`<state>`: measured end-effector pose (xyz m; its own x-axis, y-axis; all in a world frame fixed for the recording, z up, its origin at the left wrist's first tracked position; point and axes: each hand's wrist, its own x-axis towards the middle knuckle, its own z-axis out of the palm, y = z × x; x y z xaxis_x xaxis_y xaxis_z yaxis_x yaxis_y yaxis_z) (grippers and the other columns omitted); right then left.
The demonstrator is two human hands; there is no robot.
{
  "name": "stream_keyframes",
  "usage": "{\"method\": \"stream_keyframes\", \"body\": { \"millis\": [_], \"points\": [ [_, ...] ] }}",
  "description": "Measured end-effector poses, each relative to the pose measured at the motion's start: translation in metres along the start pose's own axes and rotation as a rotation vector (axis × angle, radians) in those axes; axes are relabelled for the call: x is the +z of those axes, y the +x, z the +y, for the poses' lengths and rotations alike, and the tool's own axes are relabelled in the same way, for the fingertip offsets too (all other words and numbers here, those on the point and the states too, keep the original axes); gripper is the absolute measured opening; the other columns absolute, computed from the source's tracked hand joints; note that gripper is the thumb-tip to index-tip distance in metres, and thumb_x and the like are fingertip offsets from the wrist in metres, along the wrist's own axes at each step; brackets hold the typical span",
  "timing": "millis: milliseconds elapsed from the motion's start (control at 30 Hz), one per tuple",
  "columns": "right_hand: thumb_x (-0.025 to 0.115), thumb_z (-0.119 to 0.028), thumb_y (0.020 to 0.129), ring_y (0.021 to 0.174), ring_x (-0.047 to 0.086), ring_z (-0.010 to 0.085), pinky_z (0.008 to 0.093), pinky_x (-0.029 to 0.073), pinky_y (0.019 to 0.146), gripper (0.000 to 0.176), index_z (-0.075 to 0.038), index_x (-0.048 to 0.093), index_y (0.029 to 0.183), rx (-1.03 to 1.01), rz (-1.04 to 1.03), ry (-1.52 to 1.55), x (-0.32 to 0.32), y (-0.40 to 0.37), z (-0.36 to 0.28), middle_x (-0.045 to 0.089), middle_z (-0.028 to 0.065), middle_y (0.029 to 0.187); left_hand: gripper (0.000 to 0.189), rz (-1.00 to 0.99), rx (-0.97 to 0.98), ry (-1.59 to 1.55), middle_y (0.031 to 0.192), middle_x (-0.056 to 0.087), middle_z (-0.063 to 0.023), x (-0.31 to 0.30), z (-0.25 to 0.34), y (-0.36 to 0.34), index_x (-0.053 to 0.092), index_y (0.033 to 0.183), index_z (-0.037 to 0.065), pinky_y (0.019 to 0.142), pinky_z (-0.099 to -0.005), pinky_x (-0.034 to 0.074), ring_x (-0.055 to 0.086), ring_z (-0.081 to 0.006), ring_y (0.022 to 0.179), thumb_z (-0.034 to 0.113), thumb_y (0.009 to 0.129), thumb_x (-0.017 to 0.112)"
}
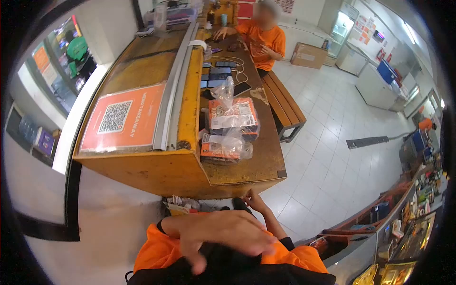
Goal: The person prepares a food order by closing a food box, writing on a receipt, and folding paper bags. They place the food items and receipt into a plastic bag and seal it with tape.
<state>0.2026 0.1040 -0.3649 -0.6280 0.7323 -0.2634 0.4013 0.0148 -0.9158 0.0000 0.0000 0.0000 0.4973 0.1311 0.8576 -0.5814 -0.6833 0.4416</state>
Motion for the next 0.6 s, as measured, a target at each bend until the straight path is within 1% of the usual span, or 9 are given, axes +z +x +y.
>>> {"method": "stream_keyframes", "body": {
  "millis": [67,100,167,200,367,433,533,567,600],
  "points": [
    [0.059,-0.026,0.089,0.058,0.061,0.0176,0.0327,0.051,0.052,0.028,-0.004,0.043,0.084,0.032,0.142,-0.071,0.002,-0.008,-0.010,0.059,0.0095,0.069,0.086,-0.171,-0.337,-0.384,0.148,0.017,-0.0222,0.004,-0.019,-0.020,0.023,0.142,0.002,0.107,-0.0542,0.013,0.010,-0.0384,0.138,0.062,0.084,0.044],
    [0.059,-0.026,0.089,0.058,0.061,0.0176,0.0327,0.051,0.052,0.028,-0.004,0.043,0.084,0.044,0.145,-0.036,0.010,-0.021,-0.007,0.059,0.0095,0.069,0.086,-0.175,-0.363,-0.410,0.148,0.017,-0.0222,0.017,-0.028,-0.018,0.023,0.142,0.002,0.107,-0.0542,0.013,0.010,-0.0384,0.138,0.062,0.084,0.044],
    [0.058,-0.028,0.090,0.055,0.059,0.0172,0.0309,0.048,0.049,0.030,-0.003,0.042,0.083,0.100,0.213,0.045,0.005,-0.027,-0.001,0.057,0.0084,0.063,0.083,-0.458,-0.349,-0.529,0.148,0.017,-0.0212,0.036,-0.042,-0.028,0.022,0.142,0.001,0.108,-0.0503,0.012,0.011,-0.0358,0.139,0.058,0.086,0.043],
    [0.057,-0.028,0.090,0.055,0.058,0.0159,0.0297,0.046,0.050,0.030,-0.003,0.042,0.081,0.119,0.242,-0.003,0.004,-0.029,0.013,0.057,0.0074,0.062,0.080,-0.368,-0.360,-0.652,0.147,0.017,-0.0231,0.044,-0.048,-0.031,0.024,0.142,0.000,0.108,-0.0488,0.011,0.010,-0.0348,0.139,0.054,0.086,0.046],
    [0.058,-0.021,0.089,0.058,0.056,0.0159,0.0298,0.045,0.056,0.025,-0.002,0.046,0.079,0.139,0.301,-0.023,0.001,-0.051,0.047,0.058,0.0074,0.063,0.078,-0.401,-0.348,-0.768,0.148,0.016,-0.0224,0.040,-0.088,-0.032,0.025,0.141,0.000,0.108,-0.0504,0.009,0.010,-0.0348,0.139,0.053,0.088,0.045],
    [0.057,-0.025,0.088,0.075,0.061,0.0351,0.0421,0.044,0.065,0.027,0.000,0.048,0.087,0.207,0.257,0.014,-0.001,-0.059,0.057,0.061,0.0192,0.077,0.079,-0.443,-0.358,-0.799,0.148,0.016,-0.0226,0.041,-0.106,-0.029,0.026,0.141,0.000,0.108,-0.0524,0.009,0.010,-0.0354,0.139,0.055,0.088,0.044],
    [0.057,-0.029,0.088,0.077,0.061,0.0365,0.0436,0.045,0.065,0.031,0.000,0.049,0.088,0.143,0.310,0.039,-0.007,-0.068,0.070,0.062,0.0207,0.079,0.070,-0.512,-0.535,-0.773,0.149,0.018,-0.0168,0.039,-0.136,-0.015,0.027,0.141,0.003,0.110,-0.0481,0.009,0.012,-0.0316,0.139,0.051,0.092,0.041],
    [0.057,-0.029,0.088,0.077,0.061,0.0365,0.0436,0.045,0.065,0.031,0.000,0.049,0.088,0.158,0.395,0.067,-0.013,-0.068,0.072,0.062,0.0207,0.079,0.070,-0.591,-0.519,-0.820,0.149,0.018,-0.0168,0.040,-0.151,-0.010,0.027,0.141,0.003,0.110,-0.0481,0.009,0.012,-0.0316,0.139,0.051,0.092,0.041],
    [0.057,-0.026,0.088,0.071,0.062,0.0319,0.0400,0.047,0.063,0.028,0.000,0.049,0.088,0.194,0.358,-0.005,-0.020,-0.070,0.074,0.062,0.0175,0.075,0.066,-0.555,-0.552,-0.855,0.148,0.020,-0.0144,0.045,-0.167,-0.006,0.029,0.141,0.005,0.110,-0.0473,0.009,0.013,-0.0302,0.139,0.047,0.092,0.042]
  ]
}}
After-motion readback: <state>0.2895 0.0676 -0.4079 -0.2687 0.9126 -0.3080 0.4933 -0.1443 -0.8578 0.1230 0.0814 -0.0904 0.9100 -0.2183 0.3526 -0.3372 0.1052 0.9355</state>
